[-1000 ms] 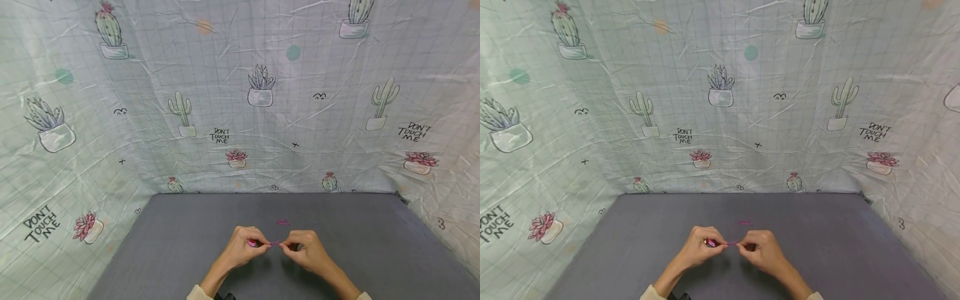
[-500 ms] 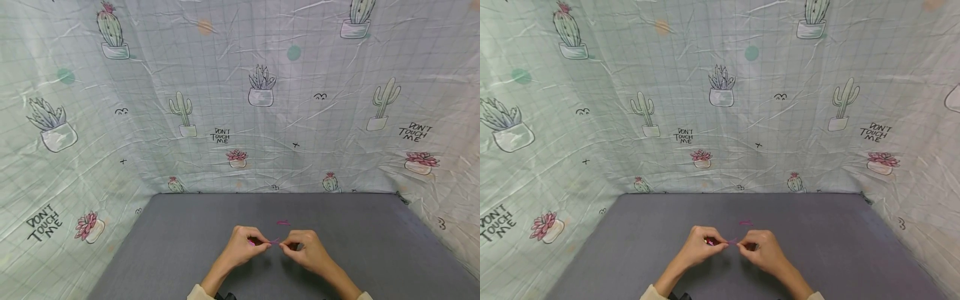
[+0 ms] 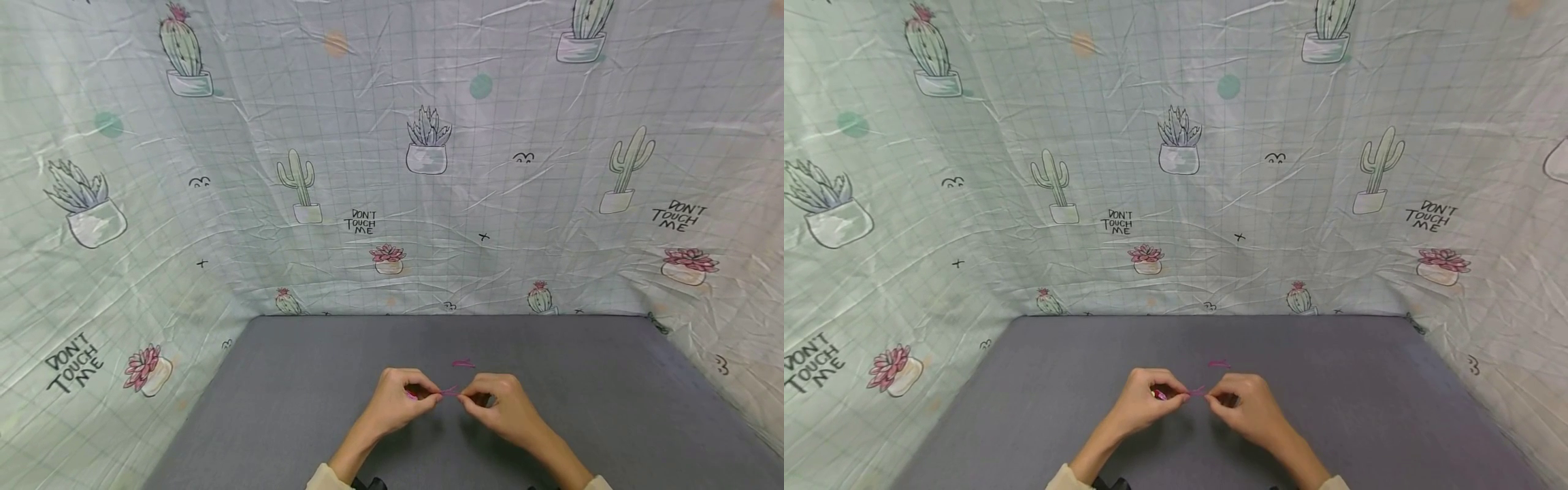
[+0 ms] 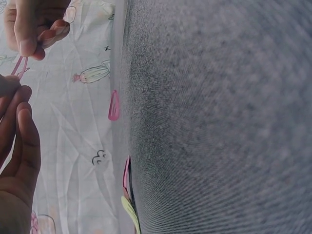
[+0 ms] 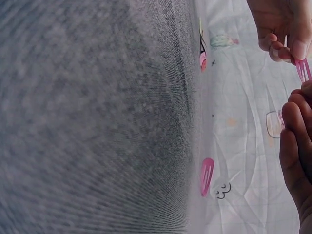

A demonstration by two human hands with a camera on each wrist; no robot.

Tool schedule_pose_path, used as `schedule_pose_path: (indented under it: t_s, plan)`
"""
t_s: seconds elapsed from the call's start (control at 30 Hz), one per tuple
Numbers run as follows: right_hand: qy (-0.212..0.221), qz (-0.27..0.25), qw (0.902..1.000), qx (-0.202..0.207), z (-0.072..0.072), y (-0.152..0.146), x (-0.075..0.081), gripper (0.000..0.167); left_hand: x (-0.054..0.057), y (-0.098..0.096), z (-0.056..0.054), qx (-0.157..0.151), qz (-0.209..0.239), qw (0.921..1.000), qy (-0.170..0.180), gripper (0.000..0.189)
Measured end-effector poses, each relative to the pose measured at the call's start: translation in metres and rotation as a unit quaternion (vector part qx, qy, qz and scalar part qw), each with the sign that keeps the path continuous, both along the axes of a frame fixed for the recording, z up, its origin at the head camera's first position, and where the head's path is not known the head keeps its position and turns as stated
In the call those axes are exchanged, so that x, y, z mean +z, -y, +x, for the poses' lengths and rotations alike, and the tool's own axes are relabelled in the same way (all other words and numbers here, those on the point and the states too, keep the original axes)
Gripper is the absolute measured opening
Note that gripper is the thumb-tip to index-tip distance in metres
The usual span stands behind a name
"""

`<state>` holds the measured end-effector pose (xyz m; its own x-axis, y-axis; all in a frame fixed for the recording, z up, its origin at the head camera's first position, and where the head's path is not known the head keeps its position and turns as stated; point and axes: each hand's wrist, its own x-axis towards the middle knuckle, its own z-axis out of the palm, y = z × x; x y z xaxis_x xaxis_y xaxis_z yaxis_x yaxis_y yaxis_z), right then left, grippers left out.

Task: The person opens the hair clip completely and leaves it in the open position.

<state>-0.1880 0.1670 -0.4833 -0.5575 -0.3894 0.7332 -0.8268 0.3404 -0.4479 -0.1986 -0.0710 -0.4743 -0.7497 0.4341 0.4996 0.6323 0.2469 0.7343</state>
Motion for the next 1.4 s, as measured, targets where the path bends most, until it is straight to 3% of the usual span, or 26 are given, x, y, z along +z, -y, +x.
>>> schedule_pose_path:
  t_s: [0.6,1.23,1.4]
  plan:
    - [0.027,-0.016,0.9993,-0.019,0.0027,0.0018,0.0018,0.018,0.0029,0.0002,0.0031,0.013,0.002,0.9997,0.021,0.011]
    - [0.04,-0.008,0.999,-0.019,0.0,-0.0016,0.0004,0.031,0.0059,-0.0019,0.0027,0.024,-0.02,0.9992,0.023,0.011]
    - [0.052,-0.004,0.9985,-0.02,-0.003,-0.0057,-0.0002,0.031,0.003,-0.0052,-0.0025,0.028,-0.03,0.9988,0.027,0.011]
